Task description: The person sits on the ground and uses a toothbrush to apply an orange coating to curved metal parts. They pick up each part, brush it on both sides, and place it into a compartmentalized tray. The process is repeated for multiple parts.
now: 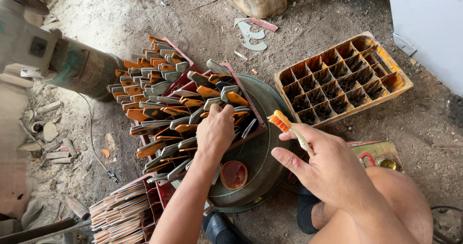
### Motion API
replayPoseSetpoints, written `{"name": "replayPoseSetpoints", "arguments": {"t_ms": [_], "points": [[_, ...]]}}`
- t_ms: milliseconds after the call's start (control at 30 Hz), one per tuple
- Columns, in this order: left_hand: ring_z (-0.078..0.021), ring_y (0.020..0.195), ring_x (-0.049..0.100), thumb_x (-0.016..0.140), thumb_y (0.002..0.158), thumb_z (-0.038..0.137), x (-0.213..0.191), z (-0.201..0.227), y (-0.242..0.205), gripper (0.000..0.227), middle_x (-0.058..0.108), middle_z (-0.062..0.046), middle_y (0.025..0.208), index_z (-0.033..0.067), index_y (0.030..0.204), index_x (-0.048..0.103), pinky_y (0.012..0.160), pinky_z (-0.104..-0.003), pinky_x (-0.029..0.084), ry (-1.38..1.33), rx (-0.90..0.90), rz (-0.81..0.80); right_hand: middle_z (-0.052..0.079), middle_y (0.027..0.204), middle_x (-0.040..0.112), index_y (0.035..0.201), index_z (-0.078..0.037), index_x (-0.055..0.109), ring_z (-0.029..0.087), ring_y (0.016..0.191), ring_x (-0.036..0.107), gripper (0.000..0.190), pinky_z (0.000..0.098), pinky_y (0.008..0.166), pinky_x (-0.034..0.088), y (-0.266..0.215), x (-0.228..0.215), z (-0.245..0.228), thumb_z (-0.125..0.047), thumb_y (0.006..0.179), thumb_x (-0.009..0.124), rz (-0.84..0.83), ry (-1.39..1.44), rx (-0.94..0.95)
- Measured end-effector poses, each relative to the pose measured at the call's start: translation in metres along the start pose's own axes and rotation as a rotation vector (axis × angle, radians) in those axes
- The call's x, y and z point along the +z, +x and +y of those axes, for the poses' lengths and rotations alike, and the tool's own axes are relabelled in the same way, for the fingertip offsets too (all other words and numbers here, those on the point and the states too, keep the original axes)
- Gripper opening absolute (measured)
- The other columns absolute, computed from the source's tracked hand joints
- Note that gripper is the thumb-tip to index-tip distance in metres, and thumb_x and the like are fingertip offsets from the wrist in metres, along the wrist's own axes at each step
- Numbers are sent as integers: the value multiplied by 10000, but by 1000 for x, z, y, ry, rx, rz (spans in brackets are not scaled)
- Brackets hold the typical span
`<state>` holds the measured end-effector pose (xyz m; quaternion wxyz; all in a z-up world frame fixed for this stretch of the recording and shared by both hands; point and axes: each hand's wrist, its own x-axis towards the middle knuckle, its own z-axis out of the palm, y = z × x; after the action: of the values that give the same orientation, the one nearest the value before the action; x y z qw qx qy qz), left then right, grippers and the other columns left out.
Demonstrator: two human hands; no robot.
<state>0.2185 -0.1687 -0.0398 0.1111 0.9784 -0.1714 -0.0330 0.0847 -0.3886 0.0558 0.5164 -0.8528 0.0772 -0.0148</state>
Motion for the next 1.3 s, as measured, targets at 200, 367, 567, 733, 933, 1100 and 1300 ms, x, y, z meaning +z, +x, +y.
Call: {"name": "replayPoseSetpoints", "arguments": {"t_ms": [200,367,567,733,933,1100,1300], "points": [[-398,771,698,656,912,164,-8,9,3,396,608,-193,1080,155,1302,589,629,-506,563,40,54,-27,116,811,770,1057,-95,723,205,640,735,430,345,617,560,0,-1,-3,-413,773,783,-11,-13,59],[-406,772,687,697,901,244,-32,16,-3,440,622,-198,1073,150,1312,570,623,-507,559,-93,43,145,49,930,785,1152,-131,760,211,566,678,419,357,588,561,0,-2,9,-431,861,800,-90,-100,182],[-345,851,735,716,918,360,-71,-53,-87,318,735,-141,890,92,1090,710,771,-460,573,-246,-298,-16,32,1035,786,1300,-74,655,121,773,699,502,291,721,558,-5,-1,28,-358,891,720,0,2,-101],[-336,1001,726,781,788,394,-24,-113,-164,380,760,-177,1037,112,1043,789,899,-429,566,-45,-510,-655,26,926,781,1313,-114,682,97,743,706,525,293,709,554,-7,9,29,-347,847,750,-96,-214,16],[-395,1006,674,809,777,394,89,-132,-193,530,647,-206,1079,73,1155,623,812,-501,572,16,-538,-199,17,876,759,1341,-119,705,141,594,546,522,308,589,497,-12,37,19,-328,869,786,-169,-322,9],[-419,996,677,769,836,341,106,-140,-202,435,651,-210,1085,71,1150,638,822,-515,567,-123,-581,-34,13,855,746,1312,-117,707,133,572,486,512,310,550,457,-16,52,11,-310,844,784,-169,-319,4],[-448,1001,672,759,845,329,96,-150,-204,454,627,-243,1149,58,1187,632,846,-520,560,-202,-660,-71,4,870,749,1318,-121,709,131,566,483,512,309,542,450,-18,68,1,-296,844,793,-165,-383,43]]}}
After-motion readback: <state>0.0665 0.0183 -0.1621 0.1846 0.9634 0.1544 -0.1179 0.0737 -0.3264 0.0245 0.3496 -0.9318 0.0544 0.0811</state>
